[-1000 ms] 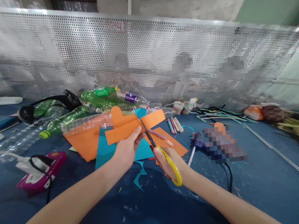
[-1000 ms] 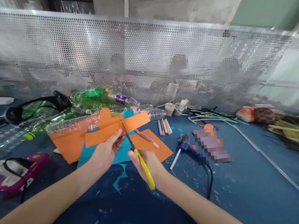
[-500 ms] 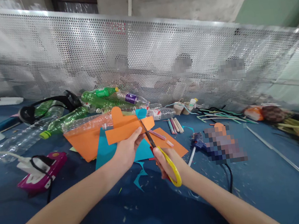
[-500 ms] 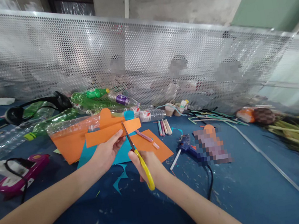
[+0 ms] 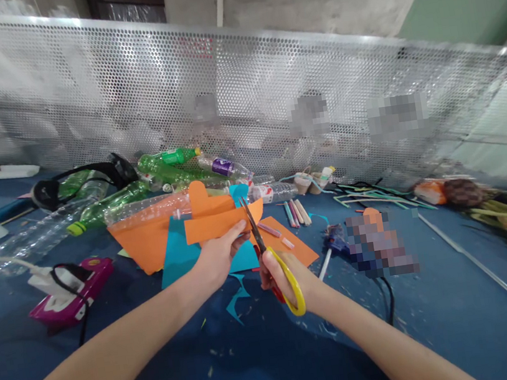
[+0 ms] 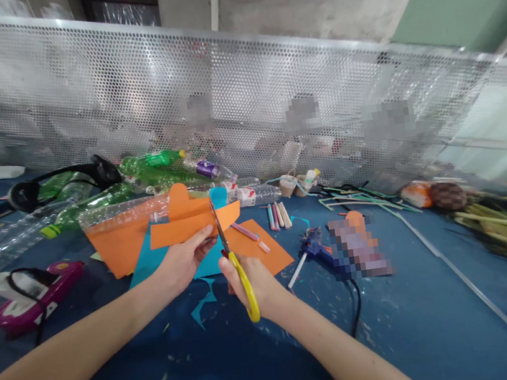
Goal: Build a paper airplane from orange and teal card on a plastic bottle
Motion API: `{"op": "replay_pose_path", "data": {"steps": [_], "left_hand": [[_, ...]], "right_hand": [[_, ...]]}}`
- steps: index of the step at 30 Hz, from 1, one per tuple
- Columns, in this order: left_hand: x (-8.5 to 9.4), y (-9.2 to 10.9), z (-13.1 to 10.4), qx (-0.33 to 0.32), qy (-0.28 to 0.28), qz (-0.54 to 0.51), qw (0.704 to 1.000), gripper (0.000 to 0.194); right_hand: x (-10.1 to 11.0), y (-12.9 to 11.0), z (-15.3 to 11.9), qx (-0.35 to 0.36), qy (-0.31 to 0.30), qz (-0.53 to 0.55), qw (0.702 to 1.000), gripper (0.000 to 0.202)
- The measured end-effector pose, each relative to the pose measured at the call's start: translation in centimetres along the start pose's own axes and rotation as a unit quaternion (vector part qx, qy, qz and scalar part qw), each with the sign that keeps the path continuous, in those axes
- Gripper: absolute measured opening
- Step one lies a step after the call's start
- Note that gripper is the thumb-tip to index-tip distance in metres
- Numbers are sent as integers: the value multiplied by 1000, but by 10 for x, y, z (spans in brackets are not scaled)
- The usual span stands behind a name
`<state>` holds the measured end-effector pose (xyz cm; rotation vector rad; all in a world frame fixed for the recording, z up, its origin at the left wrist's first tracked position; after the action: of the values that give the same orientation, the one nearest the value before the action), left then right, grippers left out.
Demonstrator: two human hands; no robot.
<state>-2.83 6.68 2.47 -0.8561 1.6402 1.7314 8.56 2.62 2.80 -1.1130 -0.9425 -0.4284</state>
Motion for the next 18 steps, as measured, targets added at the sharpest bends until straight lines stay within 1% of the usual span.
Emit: {"op": "replay_pose_path", "data": {"steps": [4, 9, 14, 16, 18], "left_hand": [[-2, -1, -1, 2, -14, 4, 1000, 19], [-2, -2, -1, 10, -13, 5, 1000, 19], [-1, -4, -2, 17, 0, 1, 1000, 24], [-1, -5, -1, 18, -2, -2, 1000, 28], [-1, -4, -1, 16, -1, -1, 1000, 27]], "right_hand": [[3, -1, 1, 5, 3, -1, 1000, 63], [2, 3, 3, -1, 8, -4, 1000, 59], [-5, 16, 4, -69, 1, 57, 996, 53], [-6, 17, 4, -79, -2, 72, 994, 51], [-6, 17, 4, -80, -3, 74, 994, 50]]}}
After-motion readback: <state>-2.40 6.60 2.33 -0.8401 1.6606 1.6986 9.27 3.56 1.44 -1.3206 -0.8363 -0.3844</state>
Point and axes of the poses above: each hand's wrist, its own z-axis towards the middle knuckle, its own x-axis out of the back of the hand, y = z × x, the point moved 9 cm from there along z, towards the middle knuckle, and after that the axes turned 11 degrees about -z, right-handed, at the moved point
